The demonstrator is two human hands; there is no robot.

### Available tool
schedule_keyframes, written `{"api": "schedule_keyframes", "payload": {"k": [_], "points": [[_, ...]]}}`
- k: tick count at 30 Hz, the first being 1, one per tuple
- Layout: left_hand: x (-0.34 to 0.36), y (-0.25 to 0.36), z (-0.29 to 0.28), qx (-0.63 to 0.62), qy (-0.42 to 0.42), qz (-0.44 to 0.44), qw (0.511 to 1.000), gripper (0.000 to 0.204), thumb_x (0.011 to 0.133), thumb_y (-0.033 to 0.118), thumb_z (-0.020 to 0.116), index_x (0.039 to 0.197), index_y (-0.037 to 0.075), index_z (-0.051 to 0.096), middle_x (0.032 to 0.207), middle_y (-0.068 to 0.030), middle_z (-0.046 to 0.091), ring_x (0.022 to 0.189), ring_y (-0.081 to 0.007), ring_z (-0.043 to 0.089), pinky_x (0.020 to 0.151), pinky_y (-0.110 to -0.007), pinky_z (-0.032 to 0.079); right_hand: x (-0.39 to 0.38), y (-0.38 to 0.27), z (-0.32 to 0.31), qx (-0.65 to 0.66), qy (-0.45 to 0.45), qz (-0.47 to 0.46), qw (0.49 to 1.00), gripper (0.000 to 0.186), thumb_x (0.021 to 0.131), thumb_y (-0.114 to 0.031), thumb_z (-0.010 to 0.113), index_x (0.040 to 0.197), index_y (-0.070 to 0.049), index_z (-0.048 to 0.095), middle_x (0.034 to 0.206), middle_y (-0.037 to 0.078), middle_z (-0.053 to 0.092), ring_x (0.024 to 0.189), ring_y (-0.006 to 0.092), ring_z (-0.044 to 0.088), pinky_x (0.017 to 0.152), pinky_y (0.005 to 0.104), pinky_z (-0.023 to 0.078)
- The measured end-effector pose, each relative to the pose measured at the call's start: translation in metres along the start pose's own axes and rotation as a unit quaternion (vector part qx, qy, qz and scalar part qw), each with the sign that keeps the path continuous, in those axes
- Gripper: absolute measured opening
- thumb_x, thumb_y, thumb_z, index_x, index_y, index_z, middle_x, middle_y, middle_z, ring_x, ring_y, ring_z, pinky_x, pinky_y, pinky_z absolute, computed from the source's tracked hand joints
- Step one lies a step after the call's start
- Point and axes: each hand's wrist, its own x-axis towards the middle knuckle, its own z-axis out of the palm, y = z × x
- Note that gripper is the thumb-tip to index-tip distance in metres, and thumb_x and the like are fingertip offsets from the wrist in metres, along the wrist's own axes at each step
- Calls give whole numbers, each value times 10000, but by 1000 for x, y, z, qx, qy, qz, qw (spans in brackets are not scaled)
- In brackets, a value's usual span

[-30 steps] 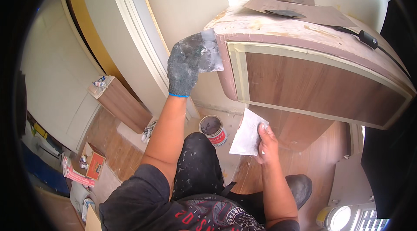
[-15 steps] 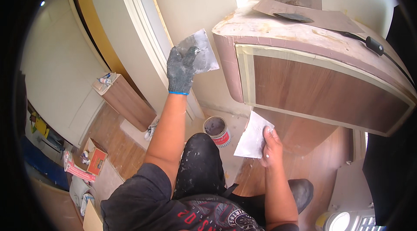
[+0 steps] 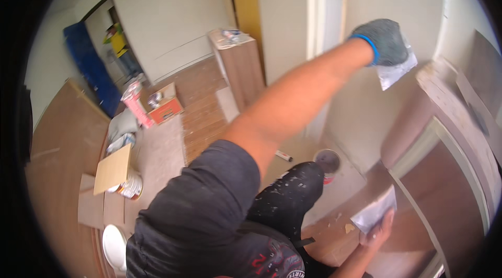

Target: Applying wood filler or putty to the edges and corners of a wooden cabinet using putty knives.

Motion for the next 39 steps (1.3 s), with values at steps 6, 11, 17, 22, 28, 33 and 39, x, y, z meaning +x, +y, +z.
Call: {"api": "schedule_keyframes", "payload": {"k": [6, 11, 17, 22, 28, 33, 39], "points": [[-107, -41, 65, -717, 6, 6, 697, 122, 931, 97, 598, 1029, 25, 609, 959, -142, 683, 907, -244, 688, 790, -355, 569, 7, 4, -2, 26, 9, 52, 998, 564, 1021, -384, 522, 1429, -6, 428, 1373, 112, 530, 1223, 250, 523, 1056, 398, 398], [-220, 32, 124, -718, -182, -164, 651, 254, 932, 264, 662, 1036, 37, 616, 948, -91, 688, 848, -214, 692, 743, -342, 568, 10, 4, -13, 67, -83, 112, 988, 519, 1027, -363, 520, 1405, -13, 459, 1339, 92, 554, 1202, 224, 533, 1027, 352, 413], [-273, 16, 213, -717, -297, -228, 588, 359, 921, 329, 661, 1089, 14, 618, 981, -161, 687, 854, -296, 691, 761, -428, 553, 0, 6, 5, 53, -68, 94, 992, 500, 1024, -311, 540, 1396, 14, 460, 1334, 120, 550, 1119, 240, 586, 971, 350, 458], [-290, 32, 124, -362, -144, -103, 915, 375, 933, 274, 625, 1191, 6, 569, 988, -230, 671, 892, -332, 681, 762, -431, 528, -9, -19, 40, -48, 99, -68, 992, 435, 1045, -334, 498, 1345, -19, 513, 1167, 76, 643, 971, 197, 635, 846, 338, 512], [-316, 66, 121, -59, 145, 216, 964, 353, 868, 221, 601, 1212, 141, 599, 1158, -95, 640, 1080, -275, 598, 764, -416, 513, -3, 14, -19, -757, 218, -327, 522, 555, 912, -191, 533, 1391, 79, 458, 1313, 275, 548, 1198, 403, 554, 1002, 465, 443], [-329, 85, 154, -128, 102, 268, 949, 326, 804, 253, 596, 1120, 204, 660, 1032, -35, 599, 997, -277, 561, 799, -418, 467, -5, 21, 30, -496, 288, -275, 772, 558, 1006, -336, 527, 1307, 133, 492, 1210, 260, 578, 1109, 330, 571, 953, 415, 452], [-324, 81, 147, -151, 151, 215, 953, 203, 804, 245, 626, 986, 184, 693, 912, -19, 595, 853, -263, 556, 725, -412, 453, -11, 29, 84, -382, 286, -227, 849, 604, 1032, -421, 493, 1179, 164, 524, 1134, 260, 587, 1016, 273, 569, 912, 393, 449]]}}
